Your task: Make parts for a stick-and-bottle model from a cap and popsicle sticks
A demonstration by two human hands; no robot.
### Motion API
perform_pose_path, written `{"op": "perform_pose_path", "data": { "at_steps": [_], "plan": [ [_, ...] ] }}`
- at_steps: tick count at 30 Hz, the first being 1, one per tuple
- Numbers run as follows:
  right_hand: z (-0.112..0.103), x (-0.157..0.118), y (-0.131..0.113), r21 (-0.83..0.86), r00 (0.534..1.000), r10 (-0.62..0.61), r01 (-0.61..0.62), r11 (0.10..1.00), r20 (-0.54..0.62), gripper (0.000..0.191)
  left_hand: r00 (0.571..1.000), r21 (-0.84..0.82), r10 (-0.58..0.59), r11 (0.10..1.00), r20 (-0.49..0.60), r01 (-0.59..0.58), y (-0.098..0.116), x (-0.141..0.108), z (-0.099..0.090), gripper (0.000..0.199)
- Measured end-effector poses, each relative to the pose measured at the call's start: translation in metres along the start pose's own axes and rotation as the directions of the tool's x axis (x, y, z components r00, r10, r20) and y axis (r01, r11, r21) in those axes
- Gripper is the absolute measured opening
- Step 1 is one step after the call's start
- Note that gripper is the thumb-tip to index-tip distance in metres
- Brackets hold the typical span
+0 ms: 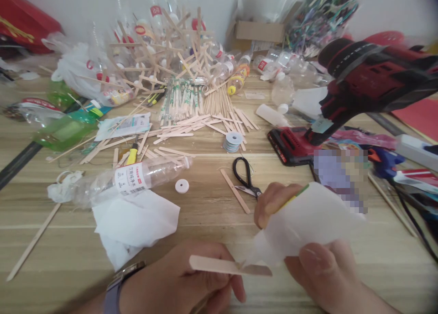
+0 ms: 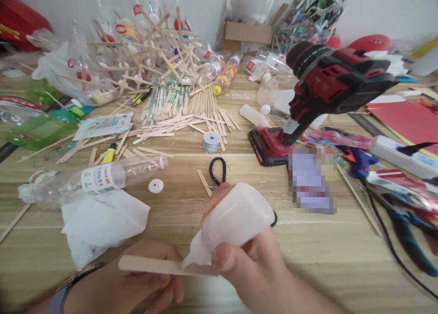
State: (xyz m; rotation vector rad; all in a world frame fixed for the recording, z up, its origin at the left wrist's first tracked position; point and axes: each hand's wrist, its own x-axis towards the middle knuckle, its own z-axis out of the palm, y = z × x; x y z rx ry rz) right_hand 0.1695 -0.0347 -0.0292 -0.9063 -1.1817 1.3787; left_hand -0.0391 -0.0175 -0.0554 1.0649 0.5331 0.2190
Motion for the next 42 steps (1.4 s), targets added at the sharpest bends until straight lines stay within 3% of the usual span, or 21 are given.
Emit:
{"op": "perform_pose_path", "data": {
  "at_steps": [7,15,19,29,35,42],
  "plan": [
    [-0.001,-0.003,0.0,0.013,0.999,0.03,-0.03,0.999,0.011,0.028,0.999,0.029,-0.047,0.998,0.0,0.047,0.002,0.0,0.001,0.05],
    [0.0,-0.002,-0.003,0.062,0.997,0.053,-0.057,0.996,0.058,0.022,0.997,-0.087,-0.075,0.993,0.011,0.076,0.005,0.004,0.004,0.053],
    [-0.004,-0.005,0.002,0.039,0.995,0.087,-0.09,0.995,0.055,0.027,0.992,-0.059,-0.126,0.99,-0.003,0.126,0.005,0.002,0.004,0.051],
    [-0.004,-0.004,0.001,0.027,0.991,0.118,-0.12,0.992,0.067,0.036,0.999,-0.172,-0.042,0.984,-0.009,0.039,-0.002,0.006,0.005,0.053],
    [-0.003,-0.003,0.0,-0.007,0.997,0.051,-0.051,0.999,0.055,0.026,1.0,-0.187,0.01,0.982,0.009,-0.009,-0.006,0.006,0.004,0.049],
    [-0.001,-0.004,0.0,0.014,0.998,0.051,-0.052,0.999,0.049,0.027,0.999,-0.143,-0.045,0.989,0.026,0.049,-0.004,0.006,0.001,0.055]
  ]
}}
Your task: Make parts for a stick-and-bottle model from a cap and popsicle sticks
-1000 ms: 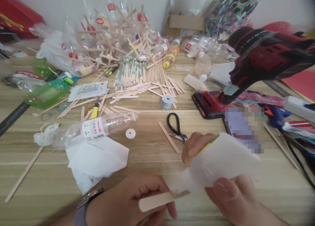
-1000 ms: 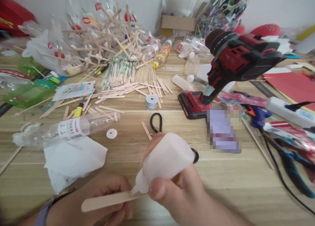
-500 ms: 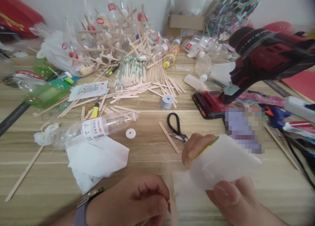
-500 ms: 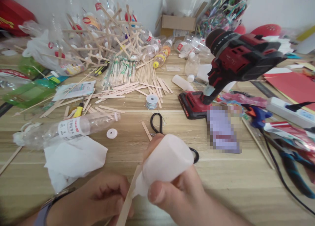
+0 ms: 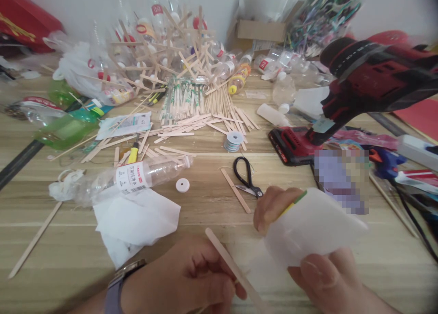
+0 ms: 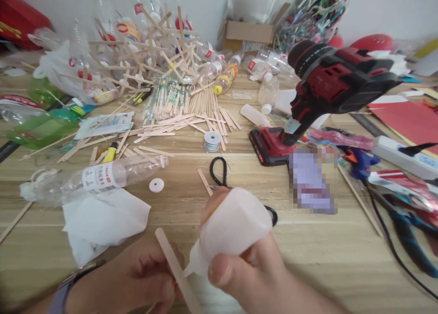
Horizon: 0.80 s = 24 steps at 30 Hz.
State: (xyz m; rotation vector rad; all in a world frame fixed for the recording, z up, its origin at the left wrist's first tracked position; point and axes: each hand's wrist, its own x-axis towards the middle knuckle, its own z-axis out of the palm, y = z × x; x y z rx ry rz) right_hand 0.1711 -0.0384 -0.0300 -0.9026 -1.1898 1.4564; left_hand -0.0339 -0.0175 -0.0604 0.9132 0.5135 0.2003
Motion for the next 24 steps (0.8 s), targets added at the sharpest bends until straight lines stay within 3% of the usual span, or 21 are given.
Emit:
{"op": "perform_pose_path", "data": {
  "at_steps": [13,24],
  "plan": [
    [-0.003,-0.002,0.0,-0.002,0.999,0.018,-0.018,1.0,0.03,0.026,0.999,0.007,0.002,1.0,-0.038,-0.002,-0.004,-0.002,-0.001,0.045],
    [-0.007,-0.005,0.008,0.006,0.995,0.099,-0.099,0.995,0.019,0.04,0.998,-0.065,-0.019,0.998,-0.056,0.016,-0.01,-0.003,-0.003,0.04]
  ]
}}
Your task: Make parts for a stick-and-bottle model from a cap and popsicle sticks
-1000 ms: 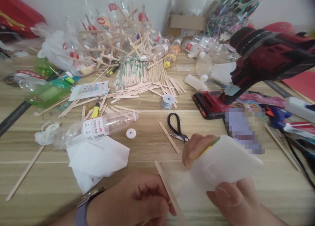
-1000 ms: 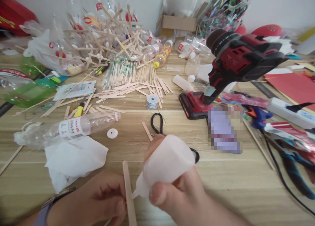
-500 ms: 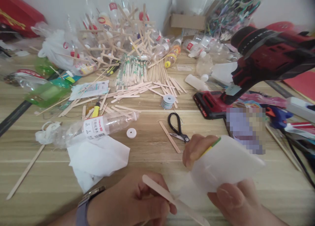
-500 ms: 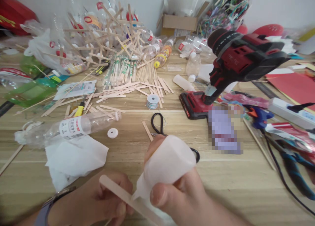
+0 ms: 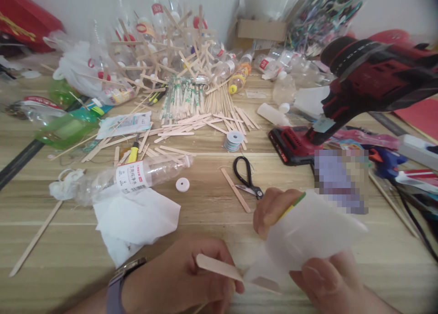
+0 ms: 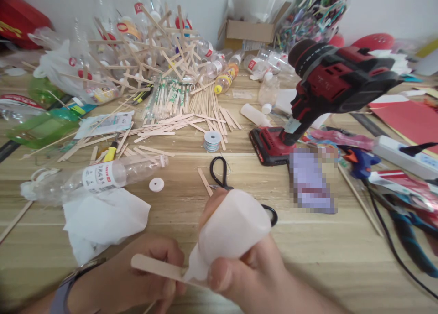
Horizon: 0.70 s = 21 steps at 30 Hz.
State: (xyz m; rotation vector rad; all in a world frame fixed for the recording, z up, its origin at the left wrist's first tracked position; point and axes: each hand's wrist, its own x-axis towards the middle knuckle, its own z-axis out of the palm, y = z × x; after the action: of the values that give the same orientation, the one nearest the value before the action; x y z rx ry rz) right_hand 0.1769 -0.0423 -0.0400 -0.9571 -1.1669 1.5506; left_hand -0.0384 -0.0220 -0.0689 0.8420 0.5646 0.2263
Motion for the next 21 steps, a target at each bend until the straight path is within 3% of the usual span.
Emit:
{"op": "perform_pose_path", "data": {
  "at_steps": [5,10,17,21],
  "plan": [
    [0.002,0.001,-0.003,-0.034,0.993,-0.119,0.119,0.992,0.003,0.032,1.0,0.09,0.028,0.995,0.015,-0.029,0.006,0.001,0.002,0.046],
    [0.001,0.001,-0.004,-0.06,0.985,-0.17,0.169,0.984,-0.004,0.038,0.999,0.066,0.032,0.997,0.005,-0.033,0.007,0.001,0.002,0.049],
    [0.002,0.001,-0.002,-0.034,0.993,-0.119,0.119,0.992,0.002,0.035,0.999,-0.015,0.049,0.999,0.019,-0.048,-0.002,0.001,0.0,0.038],
    [0.0,-0.001,0.002,-0.054,0.995,-0.097,0.097,0.994,-0.008,0.041,0.996,-0.005,0.073,0.997,0.043,-0.072,0.002,0.002,0.001,0.041]
  ]
}}
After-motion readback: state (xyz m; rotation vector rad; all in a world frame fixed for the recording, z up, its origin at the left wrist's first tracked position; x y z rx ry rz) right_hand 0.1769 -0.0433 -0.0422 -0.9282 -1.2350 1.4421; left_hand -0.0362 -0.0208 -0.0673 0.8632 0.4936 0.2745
